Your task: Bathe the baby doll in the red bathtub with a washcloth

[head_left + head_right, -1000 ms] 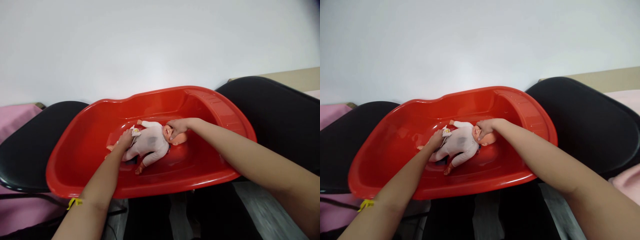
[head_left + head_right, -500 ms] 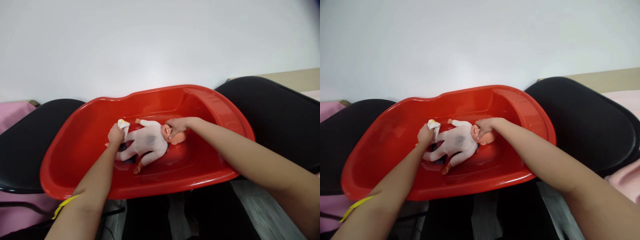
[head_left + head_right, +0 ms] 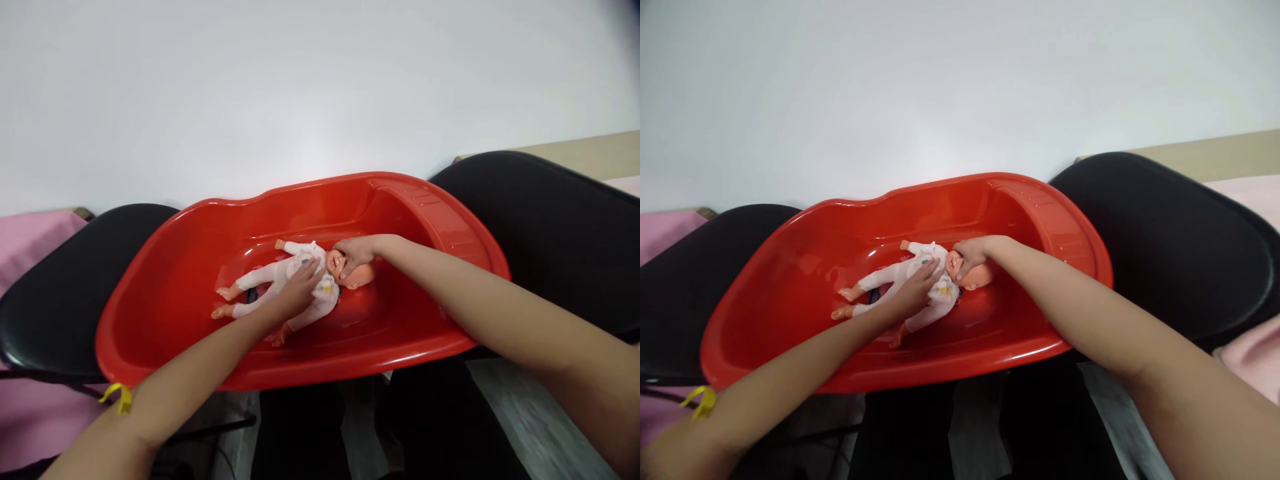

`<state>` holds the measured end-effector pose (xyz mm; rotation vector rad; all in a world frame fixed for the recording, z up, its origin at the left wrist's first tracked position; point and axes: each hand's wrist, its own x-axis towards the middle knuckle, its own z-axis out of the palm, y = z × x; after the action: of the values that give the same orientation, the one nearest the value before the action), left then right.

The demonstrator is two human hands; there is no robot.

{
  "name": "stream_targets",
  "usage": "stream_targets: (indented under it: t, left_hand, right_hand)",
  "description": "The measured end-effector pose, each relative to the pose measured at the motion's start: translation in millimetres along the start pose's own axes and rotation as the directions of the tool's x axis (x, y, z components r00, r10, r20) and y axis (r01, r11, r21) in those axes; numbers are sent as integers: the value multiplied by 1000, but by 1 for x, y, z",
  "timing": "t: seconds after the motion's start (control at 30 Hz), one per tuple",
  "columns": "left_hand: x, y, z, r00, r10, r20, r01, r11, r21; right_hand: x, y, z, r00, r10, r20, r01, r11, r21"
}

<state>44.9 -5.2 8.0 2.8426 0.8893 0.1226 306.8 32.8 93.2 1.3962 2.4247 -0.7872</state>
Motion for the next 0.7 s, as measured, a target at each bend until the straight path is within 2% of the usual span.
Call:
stream_targets:
  t: [0.1, 0.2, 0.33, 0.4, 0.57, 0.63, 0.7]
  left_hand:
    - [-32, -8, 0, 971, 218, 102, -225, 972, 62]
    - [-56, -21, -7, 938, 309, 157, -315, 949, 8]
    - [-74, -34, -18, 913, 326, 244, -325, 945, -45]
    - [-81, -39, -23, 906, 344, 248, -343, 938, -48]
    - [-89, -50, -32, 912, 379, 160, -376, 925, -48]
    - [-84, -49, -35, 930, 343, 132, -348, 937, 15]
    - [-74, -43, -37, 961, 264, 77, -271, 956, 113]
  right_hand:
    - [-1, 0, 0, 999, -33, 7, 32, 999, 28]
    - [0, 1, 0, 999, -41, 14, 40, 998, 46]
    - [3, 7, 1, 1000, -18, 2, 17, 995, 94]
    - [5, 9, 3, 1000, -4, -1, 4, 995, 102]
    - [4, 10, 3, 999, -42, 15, 39, 989, 146]
    - [4, 9, 3, 999, -32, 10, 30, 990, 140]
    - [3, 7, 2, 1000, -20, 5, 19, 992, 123]
